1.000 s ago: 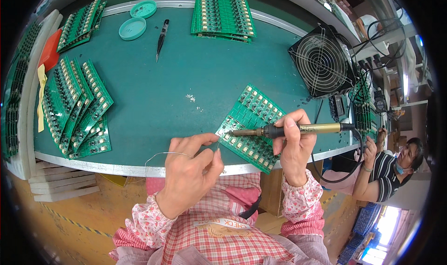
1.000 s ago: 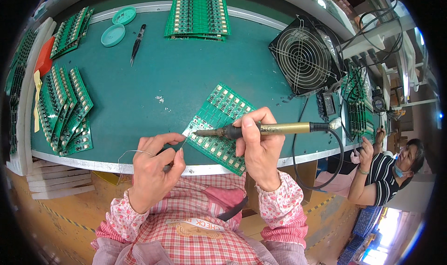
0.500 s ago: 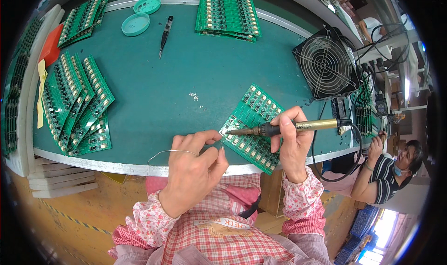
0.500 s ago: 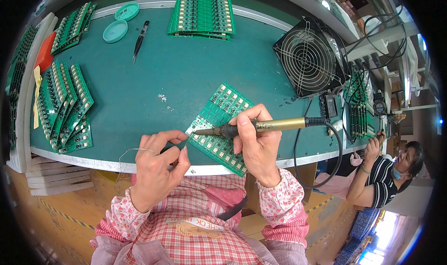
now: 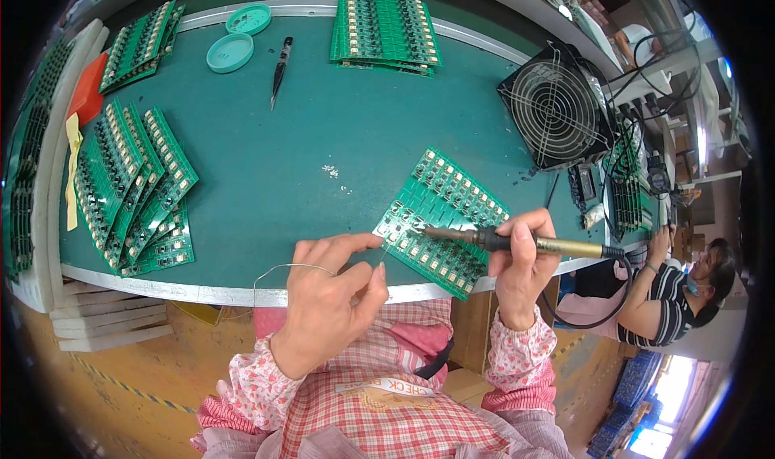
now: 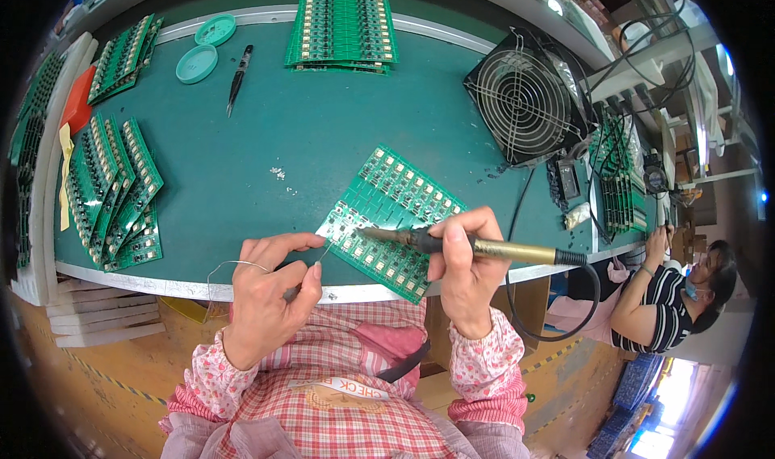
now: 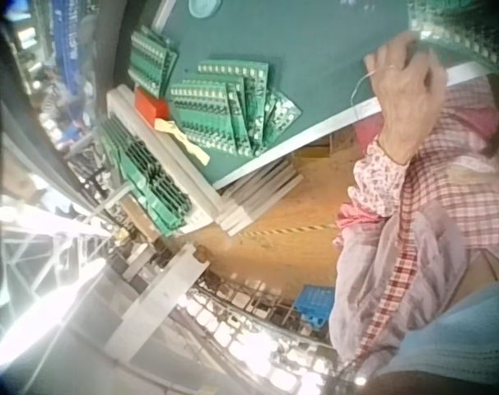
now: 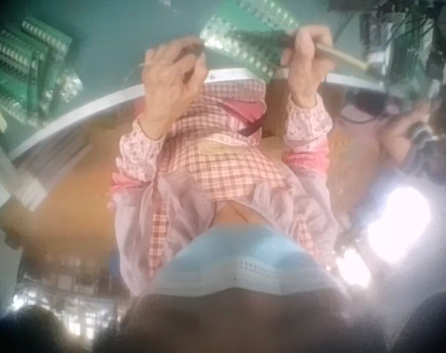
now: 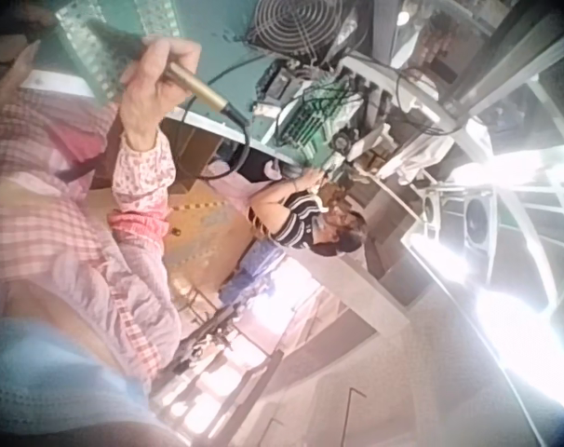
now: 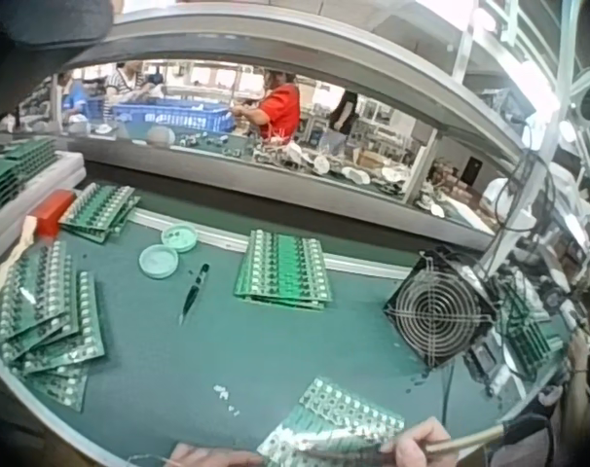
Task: The person attaches components to small circuit boards and solders them using a soldering iron and solder wire by hand, then solders components across a larger circuit board panel.
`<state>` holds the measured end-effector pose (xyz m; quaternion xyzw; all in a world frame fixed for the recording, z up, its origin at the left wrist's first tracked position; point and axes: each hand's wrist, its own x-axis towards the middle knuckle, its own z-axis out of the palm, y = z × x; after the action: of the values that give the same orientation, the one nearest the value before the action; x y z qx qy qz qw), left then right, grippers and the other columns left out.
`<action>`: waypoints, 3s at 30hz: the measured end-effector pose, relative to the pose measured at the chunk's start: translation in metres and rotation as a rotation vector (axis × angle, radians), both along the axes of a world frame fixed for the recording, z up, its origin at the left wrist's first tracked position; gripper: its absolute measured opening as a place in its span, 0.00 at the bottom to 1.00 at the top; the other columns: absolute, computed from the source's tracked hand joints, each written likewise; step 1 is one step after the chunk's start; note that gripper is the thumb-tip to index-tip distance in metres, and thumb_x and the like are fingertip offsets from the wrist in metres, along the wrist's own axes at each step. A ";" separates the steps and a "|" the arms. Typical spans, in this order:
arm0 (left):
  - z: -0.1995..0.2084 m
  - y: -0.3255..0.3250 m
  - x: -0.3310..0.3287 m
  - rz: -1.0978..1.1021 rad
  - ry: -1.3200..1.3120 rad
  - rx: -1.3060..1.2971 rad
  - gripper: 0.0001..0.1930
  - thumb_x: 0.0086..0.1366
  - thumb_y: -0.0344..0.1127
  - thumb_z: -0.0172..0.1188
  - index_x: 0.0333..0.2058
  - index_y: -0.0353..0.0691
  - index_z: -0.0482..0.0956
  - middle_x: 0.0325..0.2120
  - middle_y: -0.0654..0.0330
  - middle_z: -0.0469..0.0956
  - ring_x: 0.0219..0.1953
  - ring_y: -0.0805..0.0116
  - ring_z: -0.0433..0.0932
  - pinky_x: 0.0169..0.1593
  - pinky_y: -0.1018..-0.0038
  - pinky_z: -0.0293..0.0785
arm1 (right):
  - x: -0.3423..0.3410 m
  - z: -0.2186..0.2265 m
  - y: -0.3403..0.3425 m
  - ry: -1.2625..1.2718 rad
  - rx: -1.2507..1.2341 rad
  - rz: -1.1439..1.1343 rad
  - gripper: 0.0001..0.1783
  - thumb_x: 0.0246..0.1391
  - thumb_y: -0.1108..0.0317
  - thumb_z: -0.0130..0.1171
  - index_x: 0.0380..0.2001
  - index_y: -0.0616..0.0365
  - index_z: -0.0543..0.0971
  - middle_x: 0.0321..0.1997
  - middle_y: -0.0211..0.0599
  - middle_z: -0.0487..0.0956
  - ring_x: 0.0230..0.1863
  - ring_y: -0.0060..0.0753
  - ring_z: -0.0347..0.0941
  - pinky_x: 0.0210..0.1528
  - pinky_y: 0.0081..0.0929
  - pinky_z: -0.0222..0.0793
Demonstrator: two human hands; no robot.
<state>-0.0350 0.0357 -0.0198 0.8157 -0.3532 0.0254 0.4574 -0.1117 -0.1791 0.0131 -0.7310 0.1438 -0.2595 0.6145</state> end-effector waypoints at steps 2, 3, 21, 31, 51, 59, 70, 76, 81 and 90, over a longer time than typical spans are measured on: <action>0.002 0.000 -0.002 -0.012 -0.004 0.012 0.11 0.54 0.30 0.64 0.16 0.36 0.75 0.42 0.59 0.81 0.41 0.59 0.76 0.45 0.63 0.65 | -0.013 -0.002 0.004 -0.016 0.007 -0.020 0.11 0.65 0.66 0.52 0.32 0.62 0.70 0.29 0.35 0.77 0.15 0.13 0.65 0.17 0.13 0.60; 0.003 -0.001 -0.004 -0.019 -0.007 0.025 0.10 0.55 0.30 0.63 0.17 0.36 0.75 0.43 0.59 0.81 0.43 0.56 0.76 0.47 0.62 0.65 | -0.018 -0.002 0.009 -0.026 -0.014 -0.045 0.11 0.65 0.66 0.52 0.33 0.62 0.70 0.28 0.36 0.77 0.15 0.14 0.66 0.17 0.13 0.61; -0.001 -0.011 -0.012 0.018 -0.047 0.115 0.09 0.53 0.32 0.66 0.17 0.39 0.78 0.46 0.59 0.76 0.48 0.57 0.72 0.50 0.61 0.59 | -0.034 -0.019 0.026 -0.200 -0.618 0.110 0.06 0.53 0.74 0.62 0.33 0.61 0.75 0.23 0.36 0.82 0.17 0.27 0.73 0.20 0.24 0.68; -0.001 -0.011 -0.011 0.014 -0.058 0.105 0.10 0.54 0.33 0.65 0.17 0.39 0.77 0.45 0.60 0.76 0.47 0.58 0.72 0.49 0.61 0.59 | -0.034 -0.012 0.024 -0.217 -0.733 0.201 0.10 0.47 0.76 0.65 0.34 0.60 0.78 0.21 0.33 0.80 0.17 0.28 0.72 0.19 0.25 0.68; 0.000 -0.009 -0.012 0.003 -0.096 0.071 0.09 0.52 0.31 0.66 0.17 0.38 0.77 0.43 0.60 0.78 0.48 0.56 0.73 0.50 0.60 0.61 | -0.057 -0.011 0.017 -0.211 -0.673 0.144 0.05 0.51 0.74 0.63 0.32 0.58 0.78 0.17 0.33 0.77 0.18 0.29 0.73 0.21 0.26 0.70; -0.002 -0.021 -0.018 -0.042 -0.099 0.037 0.09 0.52 0.28 0.65 0.17 0.37 0.75 0.41 0.59 0.78 0.48 0.57 0.75 0.50 0.61 0.61 | -0.063 -0.021 0.021 -0.203 -0.624 0.087 0.08 0.53 0.73 0.61 0.36 0.62 0.75 0.20 0.36 0.79 0.18 0.31 0.74 0.21 0.27 0.70; -0.006 -0.024 -0.018 -0.018 -0.129 0.049 0.08 0.50 0.29 0.67 0.17 0.39 0.76 0.40 0.61 0.77 0.47 0.58 0.74 0.50 0.61 0.61 | -0.051 -0.019 0.027 -0.230 -0.725 0.104 0.08 0.46 0.76 0.64 0.33 0.61 0.78 0.21 0.33 0.79 0.17 0.30 0.72 0.20 0.26 0.69; -0.006 -0.024 -0.017 -0.012 -0.129 0.055 0.08 0.50 0.30 0.67 0.17 0.39 0.76 0.40 0.62 0.77 0.47 0.58 0.74 0.49 0.61 0.61 | -0.049 -0.018 0.028 -0.217 -0.754 0.163 0.12 0.43 0.78 0.65 0.34 0.60 0.78 0.19 0.32 0.77 0.18 0.30 0.71 0.20 0.25 0.67; -0.005 -0.024 -0.018 -0.007 -0.127 0.060 0.08 0.50 0.28 0.66 0.17 0.37 0.76 0.41 0.61 0.78 0.47 0.58 0.75 0.50 0.62 0.62 | -0.054 -0.013 0.029 -0.138 -0.861 0.202 0.05 0.51 0.72 0.61 0.32 0.57 0.77 0.20 0.31 0.77 0.21 0.32 0.75 0.23 0.27 0.71; -0.005 -0.022 -0.018 -0.043 -0.116 0.059 0.08 0.50 0.30 0.67 0.18 0.38 0.77 0.42 0.60 0.77 0.49 0.56 0.74 0.50 0.61 0.61 | -0.054 -0.017 0.031 -0.239 -1.158 0.236 0.12 0.45 0.66 0.68 0.35 0.54 0.81 0.16 0.20 0.66 0.16 0.19 0.63 0.18 0.17 0.56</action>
<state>-0.0526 0.0139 -0.0251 0.8183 -0.3971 0.0523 0.4123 -0.1654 -0.1477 -0.0036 -0.9235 -0.1732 -0.3060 0.1532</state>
